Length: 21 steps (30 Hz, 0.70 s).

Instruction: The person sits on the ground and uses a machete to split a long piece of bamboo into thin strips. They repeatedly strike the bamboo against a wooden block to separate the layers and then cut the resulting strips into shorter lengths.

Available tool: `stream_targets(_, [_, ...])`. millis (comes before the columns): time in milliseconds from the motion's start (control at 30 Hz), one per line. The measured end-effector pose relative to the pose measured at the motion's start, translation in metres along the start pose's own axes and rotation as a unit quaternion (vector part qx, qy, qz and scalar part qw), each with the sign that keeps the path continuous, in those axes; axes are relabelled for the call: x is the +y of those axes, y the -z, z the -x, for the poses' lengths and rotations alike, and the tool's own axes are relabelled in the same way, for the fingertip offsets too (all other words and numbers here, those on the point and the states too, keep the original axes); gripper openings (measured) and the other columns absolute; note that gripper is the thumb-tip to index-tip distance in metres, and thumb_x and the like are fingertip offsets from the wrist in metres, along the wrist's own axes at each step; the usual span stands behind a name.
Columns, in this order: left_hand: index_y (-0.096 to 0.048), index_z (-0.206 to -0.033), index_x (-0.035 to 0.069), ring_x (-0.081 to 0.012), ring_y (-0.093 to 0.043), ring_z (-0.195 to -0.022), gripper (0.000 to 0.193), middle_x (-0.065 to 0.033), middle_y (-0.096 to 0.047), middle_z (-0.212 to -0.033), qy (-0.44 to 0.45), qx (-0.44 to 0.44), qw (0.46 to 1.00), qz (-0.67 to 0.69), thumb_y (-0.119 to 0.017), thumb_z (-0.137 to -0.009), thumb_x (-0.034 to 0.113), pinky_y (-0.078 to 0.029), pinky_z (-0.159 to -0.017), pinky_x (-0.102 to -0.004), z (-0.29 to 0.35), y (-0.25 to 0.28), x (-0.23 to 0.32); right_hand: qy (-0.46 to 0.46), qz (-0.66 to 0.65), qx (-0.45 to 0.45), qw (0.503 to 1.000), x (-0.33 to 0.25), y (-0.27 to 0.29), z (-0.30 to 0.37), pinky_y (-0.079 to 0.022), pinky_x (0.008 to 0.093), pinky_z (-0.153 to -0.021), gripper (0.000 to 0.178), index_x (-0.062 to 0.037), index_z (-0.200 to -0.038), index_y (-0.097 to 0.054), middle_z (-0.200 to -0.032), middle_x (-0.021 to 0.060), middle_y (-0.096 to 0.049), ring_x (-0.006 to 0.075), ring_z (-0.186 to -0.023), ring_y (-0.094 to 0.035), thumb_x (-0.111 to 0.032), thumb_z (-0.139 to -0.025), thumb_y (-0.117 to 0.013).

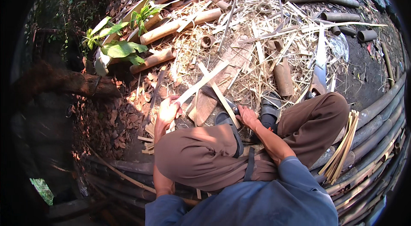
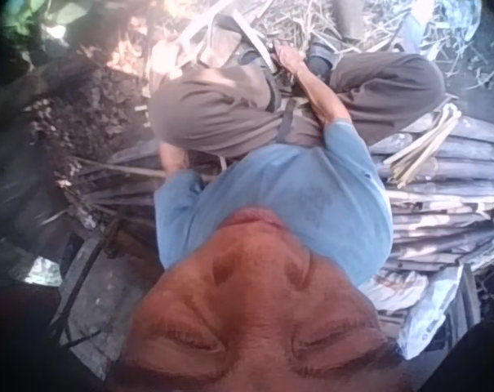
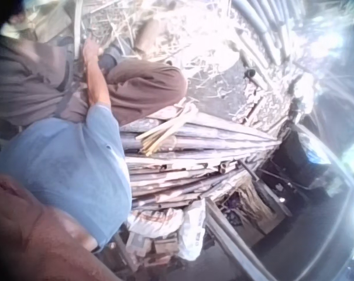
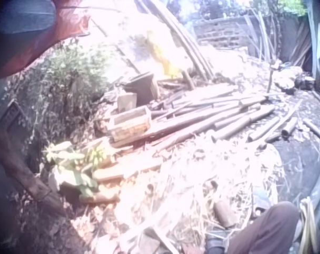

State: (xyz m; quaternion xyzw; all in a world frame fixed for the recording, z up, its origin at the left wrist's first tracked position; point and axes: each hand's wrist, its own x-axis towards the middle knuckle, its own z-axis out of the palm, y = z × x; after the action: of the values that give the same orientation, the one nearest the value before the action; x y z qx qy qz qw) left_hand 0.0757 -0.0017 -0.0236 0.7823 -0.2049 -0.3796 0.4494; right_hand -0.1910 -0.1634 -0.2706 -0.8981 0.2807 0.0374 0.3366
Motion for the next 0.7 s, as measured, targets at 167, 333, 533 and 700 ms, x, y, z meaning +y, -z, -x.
stream_targets(167, [-0.060, -0.100, -0.003, -0.0079, -0.054, -0.054, 0.013, -0.0080, -0.064, -0.072, -0.057, 0.094, 0.992, 0.064, -0.055, -0.095, 0.008, -0.042, -0.048, -0.0201, 0.004, 0.022, 0.022, -0.026, -0.023, 0.025, 0.999, -0.023, 0.025, 0.019, -0.053, 0.0527, -0.067, 0.042, -0.0017, -0.110, -0.046, -0.091, 0.0283, -0.060, 0.0443, -0.080, -0.064, -0.032, -0.085, -0.061])
stream_targets(333, [-0.061, -0.098, -0.002, -0.0063, -0.053, -0.058, 0.013, -0.0037, -0.061, -0.072, -0.161, 0.143, 0.976, -0.033, -0.054, -0.096, 0.008, -0.041, -0.053, -0.0207, -0.001, 0.025, 0.046, -0.112, -0.123, 0.001, 0.986, -0.081, 0.127, 0.070, -0.050, 0.0529, -0.070, 0.046, 0.0017, -0.103, -0.055, -0.073, 0.0279, -0.064, 0.0464, -0.078, -0.065, -0.042, -0.091, -0.056])
stream_targets(533, [-0.052, -0.113, -0.001, -0.0235, -0.053, -0.063, 0.020, -0.0092, -0.056, -0.075, -0.305, 0.304, 0.874, -0.226, -0.041, -0.098, 0.008, -0.044, -0.065, -0.0367, -0.013, -0.019, 0.068, -0.118, -0.270, 0.046, 0.955, -0.109, 0.158, 0.088, -0.048, 0.0514, -0.064, 0.045, -0.0016, -0.108, -0.056, -0.071, 0.0278, -0.063, 0.0486, -0.075, -0.063, -0.044, -0.097, -0.053])
stream_targets(700, [-0.044, -0.115, 0.000, -0.0346, -0.052, -0.079, 0.021, -0.0204, -0.053, -0.092, -0.274, 0.342, 0.868, -0.233, -0.036, -0.099, 0.010, -0.042, -0.078, -0.0449, -0.001, -0.049, 0.089, 0.034, -0.312, 0.082, 0.946, -0.161, 0.161, 0.047, -0.047, 0.0517, -0.062, 0.039, -0.0029, -0.102, -0.056, -0.069, 0.0265, -0.061, 0.0478, -0.069, -0.062, -0.041, -0.097, -0.053])
